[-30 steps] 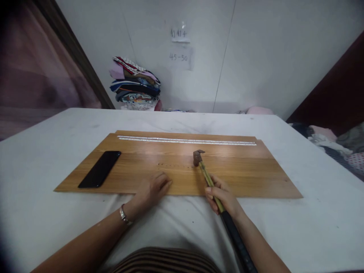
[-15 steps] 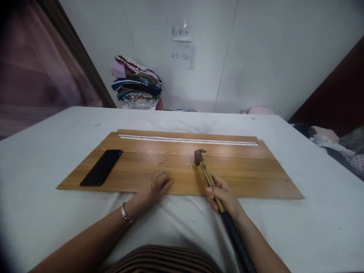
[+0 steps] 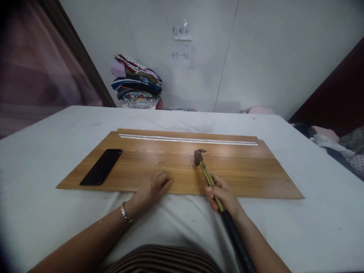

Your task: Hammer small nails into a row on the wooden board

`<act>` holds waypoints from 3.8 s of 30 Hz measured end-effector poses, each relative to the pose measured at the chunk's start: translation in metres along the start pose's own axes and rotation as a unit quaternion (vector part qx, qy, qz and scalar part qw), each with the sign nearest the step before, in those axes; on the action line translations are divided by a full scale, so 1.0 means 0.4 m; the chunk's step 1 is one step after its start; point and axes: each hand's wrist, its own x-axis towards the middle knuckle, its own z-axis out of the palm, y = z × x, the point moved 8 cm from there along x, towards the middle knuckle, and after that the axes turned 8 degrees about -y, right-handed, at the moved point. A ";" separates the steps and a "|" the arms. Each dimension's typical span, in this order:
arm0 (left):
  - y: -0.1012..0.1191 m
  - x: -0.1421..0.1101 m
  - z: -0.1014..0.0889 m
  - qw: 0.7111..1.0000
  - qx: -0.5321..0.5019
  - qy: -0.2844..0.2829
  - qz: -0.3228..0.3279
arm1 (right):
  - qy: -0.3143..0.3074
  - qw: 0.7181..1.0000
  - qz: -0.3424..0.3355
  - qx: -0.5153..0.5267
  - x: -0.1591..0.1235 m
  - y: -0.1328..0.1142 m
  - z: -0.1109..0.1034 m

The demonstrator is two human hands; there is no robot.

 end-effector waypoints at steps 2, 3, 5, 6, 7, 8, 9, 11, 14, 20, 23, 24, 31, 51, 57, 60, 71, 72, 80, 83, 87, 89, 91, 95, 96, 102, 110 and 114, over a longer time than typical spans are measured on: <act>0.000 0.000 0.001 1.000 0.000 -0.002 0.000 | 0.001 1.000 -0.007 0.000 -0.001 -0.003 0.000; 0.000 0.000 0.000 1.000 0.003 -0.002 0.000 | 0.001 1.000 -0.007 -0.002 -0.001 -0.004 0.000; 0.001 -0.001 0.000 1.000 0.011 0.000 0.001 | -0.004 1.000 -0.002 -0.005 0.000 -0.001 -0.001; 0.002 -0.001 0.000 1.000 0.014 0.002 0.001 | -0.004 1.000 0.001 -0.006 0.000 0.001 -0.002; 0.002 -0.002 0.000 1.000 0.016 0.003 0.002 | -0.003 1.000 0.003 -0.006 0.001 0.002 -0.004; 0.002 -0.002 0.000 1.000 0.016 0.005 0.003 | -0.001 1.000 0.006 -0.007 0.001 0.003 -0.005; 0.002 -0.003 0.000 1.000 0.015 0.007 0.004 | 0.000 1.000 0.008 -0.008 0.001 0.004 -0.006; 0.001 -0.003 -0.001 1.000 0.010 0.012 0.006 | -0.002 1.000 0.011 -0.011 0.001 0.003 -0.005; 0.000 -0.003 0.000 1.000 0.005 0.015 0.008 | -0.006 1.000 0.007 -0.014 -0.002 -0.004 0.001; 0.002 -0.001 -0.002 1.000 0.013 0.005 0.002 | 0.009 1.000 -0.006 -0.008 -0.003 -0.008 0.000; 0.002 -0.001 -0.005 1.000 0.011 0.005 0.000 | 0.007 1.000 0.002 -0.006 0.001 0.001 -0.004; 0.002 -0.001 -0.006 1.000 0.008 0.006 0.000 | 0.008 1.000 0.004 -0.005 0.001 0.003 -0.006; -0.002 -0.001 0.000 1.000 0.003 0.008 -0.001 | 0.019 1.000 0.000 -0.004 -0.003 -0.001 -0.006; 0.001 -0.001 0.002 1.000 -0.001 0.007 0.002 | -0.003 1.000 -0.003 -0.004 -0.002 -0.001 0.002; 0.002 -0.001 0.001 1.000 0.006 0.004 -0.001 | -0.001 1.000 0.004 0.010 0.001 0.009 -0.005; 0.003 0.000 0.001 1.000 0.012 0.004 -0.001 | 0.001 1.000 -0.006 0.008 -0.002 0.000 -0.001; 0.002 -0.001 0.000 1.000 0.019 0.003 -0.003 | -0.003 1.000 0.004 0.005 0.001 0.007 -0.001; 0.002 -0.001 -0.001 1.000 0.019 0.004 -0.003 | -0.003 1.000 0.003 0.005 0.000 0.006 0.000; 0.004 0.001 -0.002 1.000 0.008 0.007 0.001 | -0.004 1.000 0.002 -0.003 -0.006 -0.001 0.007; 0.003 0.000 -0.002 1.000 0.007 0.007 0.002 | -0.006 1.000 0.009 0.001 -0.002 0.008 0.004; 0.002 0.000 -0.001 1.000 0.018 0.008 0.000 | -0.016 1.000 0.004 0.011 0.001 0.009 0.005; 0.001 0.000 0.002 1.000 0.022 0.005 -0.002 | -0.015 1.000 0.000 0.012 0.000 0.005 0.006; 0.000 0.000 0.005 1.000 0.021 0.001 -0.003 | -0.012 1.000 -0.002 0.013 -0.002 0.001 0.008; -0.002 0.001 0.005 1.000 0.008 -0.001 -0.006 | -0.004 1.000 -0.001 0.015 -0.003 -0.001 0.007; -0.001 0.000 0.004 1.000 0.006 -0.001 -0.005 | -0.005 1.000 0.002 0.015 -0.003 0.001 0.006; 0.006 -0.001 -0.004 1.000 0.008 0.001 0.004 | -0.014 1.000 0.012 0.017 0.001 0.011 0.007; 0.001 -0.001 -0.001 1.000 0.014 0.007 -0.001 | -0.007 1.000 -0.002 0.017 -0.006 -0.008 0.012; 0.003 -0.001 -0.001 1.000 0.005 0.005 0.003 | -0.009 1.000 0.006 0.019 -0.002 0.003 0.007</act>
